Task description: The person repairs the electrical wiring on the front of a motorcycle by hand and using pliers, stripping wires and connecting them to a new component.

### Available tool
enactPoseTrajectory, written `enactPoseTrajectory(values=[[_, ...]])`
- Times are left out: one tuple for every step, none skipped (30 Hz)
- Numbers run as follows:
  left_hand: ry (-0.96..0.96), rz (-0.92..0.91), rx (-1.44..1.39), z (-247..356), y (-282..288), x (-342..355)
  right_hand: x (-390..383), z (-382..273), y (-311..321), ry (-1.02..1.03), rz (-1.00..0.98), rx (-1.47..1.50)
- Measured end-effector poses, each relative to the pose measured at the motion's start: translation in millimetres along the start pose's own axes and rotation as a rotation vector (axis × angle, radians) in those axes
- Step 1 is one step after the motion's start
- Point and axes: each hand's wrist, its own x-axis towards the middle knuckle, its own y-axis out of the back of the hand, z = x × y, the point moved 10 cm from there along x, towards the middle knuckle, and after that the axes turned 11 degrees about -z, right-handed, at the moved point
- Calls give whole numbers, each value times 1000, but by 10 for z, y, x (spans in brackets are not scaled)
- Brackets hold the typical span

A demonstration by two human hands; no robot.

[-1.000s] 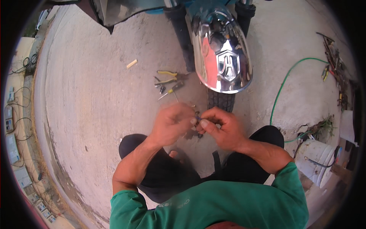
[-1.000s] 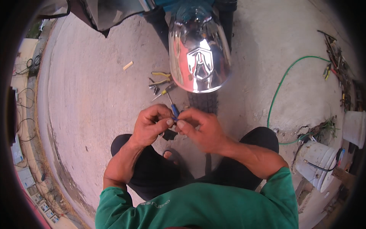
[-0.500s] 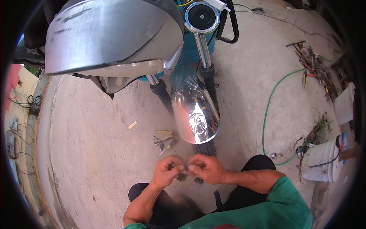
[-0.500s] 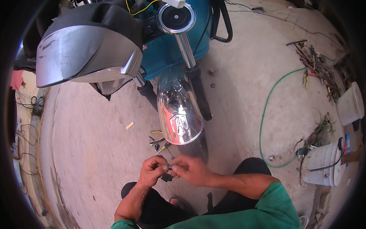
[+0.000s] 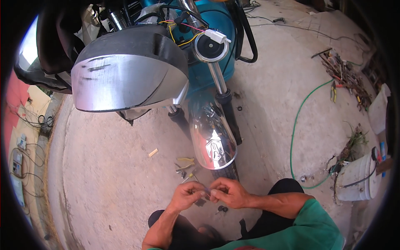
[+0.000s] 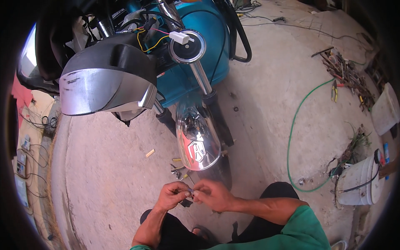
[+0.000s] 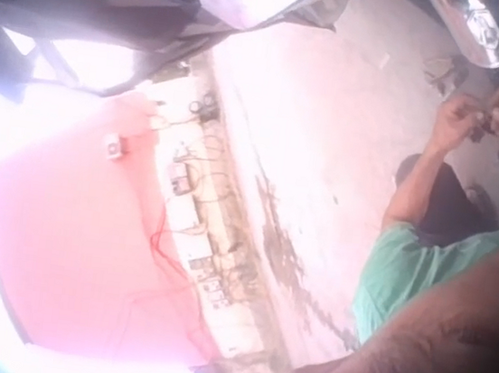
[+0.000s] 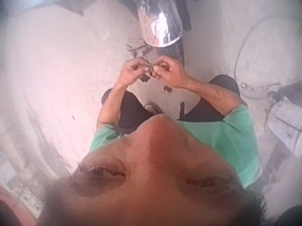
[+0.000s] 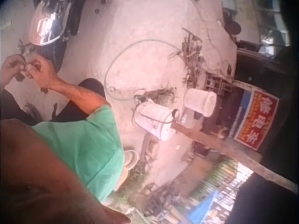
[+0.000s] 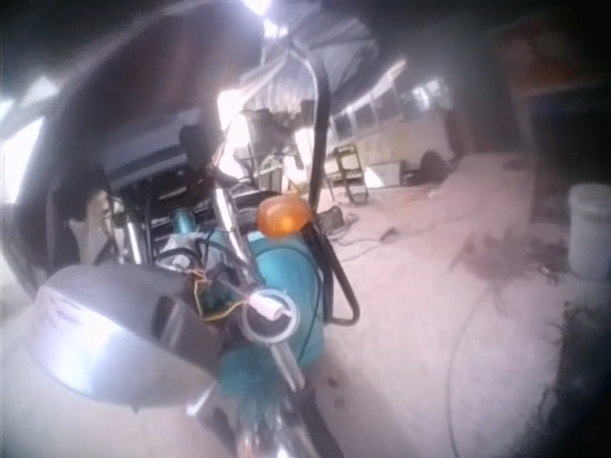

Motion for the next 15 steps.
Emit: enactPoseTrajectory(values=[[-4,0,63,-6,7,15,-7,-14,10,20,-5,15],[-8,-1,125,-10,13,28,-15,-22,29,24,-5,17],[-16,-2,133,2,12,11,-27,-66,7,45,-22,12],[24,-2,170,-21,15,-8,-38,-108,-16,66,-38,6],[63,-1,206,-36,20,-24,-48,-132,-25,75,-42,1],[64,-2,207,-37,14,-7,-53,-93,3,63,-40,43],[64,0,221,-27,7,6,-58,-66,22,51,-40,84],[64,3,235,-11,1,13,-60,-79,37,53,-40,84],[64,3,236,15,-12,24,-62,-101,41,59,-57,84],[54,17,270,72,-13,35,-66,-119,38,65,-74,84],[44,31,304,116,-10,36,-79,-122,40,66,-76,83],[43,33,306,112,5,33,-92,-117,35,72,-82,142],[26,46,292,110,43,29,-101,-117,31,77,-88,201],[9,58,278,122,70,17,-108,-125,31,78,-92,200],[7,59,279,140,68,15,-116,-134,32,76,-100,164]])
